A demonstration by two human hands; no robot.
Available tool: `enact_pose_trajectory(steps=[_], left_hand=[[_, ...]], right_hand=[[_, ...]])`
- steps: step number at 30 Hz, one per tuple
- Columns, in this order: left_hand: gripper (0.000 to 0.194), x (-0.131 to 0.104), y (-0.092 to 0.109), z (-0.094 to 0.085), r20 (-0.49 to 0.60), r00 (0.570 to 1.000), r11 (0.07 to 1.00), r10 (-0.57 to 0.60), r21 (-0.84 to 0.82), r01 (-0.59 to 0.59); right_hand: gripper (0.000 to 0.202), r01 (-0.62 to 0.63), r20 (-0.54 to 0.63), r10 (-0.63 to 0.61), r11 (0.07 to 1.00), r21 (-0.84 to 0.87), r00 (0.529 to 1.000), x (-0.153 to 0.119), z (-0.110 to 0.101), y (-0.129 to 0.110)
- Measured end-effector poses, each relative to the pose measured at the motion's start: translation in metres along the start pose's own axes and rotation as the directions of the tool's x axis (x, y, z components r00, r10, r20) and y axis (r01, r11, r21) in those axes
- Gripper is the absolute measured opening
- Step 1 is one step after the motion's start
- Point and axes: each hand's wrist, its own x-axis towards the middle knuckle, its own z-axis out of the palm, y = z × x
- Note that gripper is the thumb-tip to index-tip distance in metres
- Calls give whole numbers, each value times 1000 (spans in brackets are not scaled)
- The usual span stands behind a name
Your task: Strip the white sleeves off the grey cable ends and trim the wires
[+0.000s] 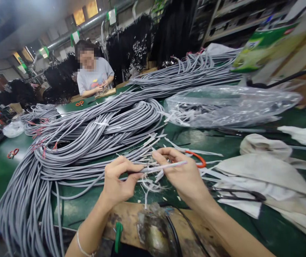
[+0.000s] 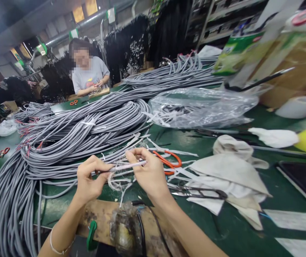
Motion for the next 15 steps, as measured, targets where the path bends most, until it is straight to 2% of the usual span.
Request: enact_pose_trajectory(steps=[2,3,6,8,12,15], left_hand=[[9,0,0,-2,-31,996,992,88,94,-84],[10,0,0,-3,-48,992,984,120,137,-113],[11,2,0,-5,-102,978,955,181,257,-150],[12,2,0,-6,-122,973,938,197,314,-151],[13,1,1,-6,-117,978,933,171,337,-123],[13,0,1,-4,-108,983,943,149,314,-109]], right_hand=[[42,89,40,-82,959,-270,996,2,-6,6],[40,153,82,-131,900,-408,988,3,-9,8],[32,360,172,-337,645,-675,926,-1,-12,14],[34,486,199,-505,535,-691,840,-5,-12,12],[25,703,184,-739,488,-517,648,-11,-9,-3],[13,744,139,-808,441,-502,572,-13,-10,-12]])
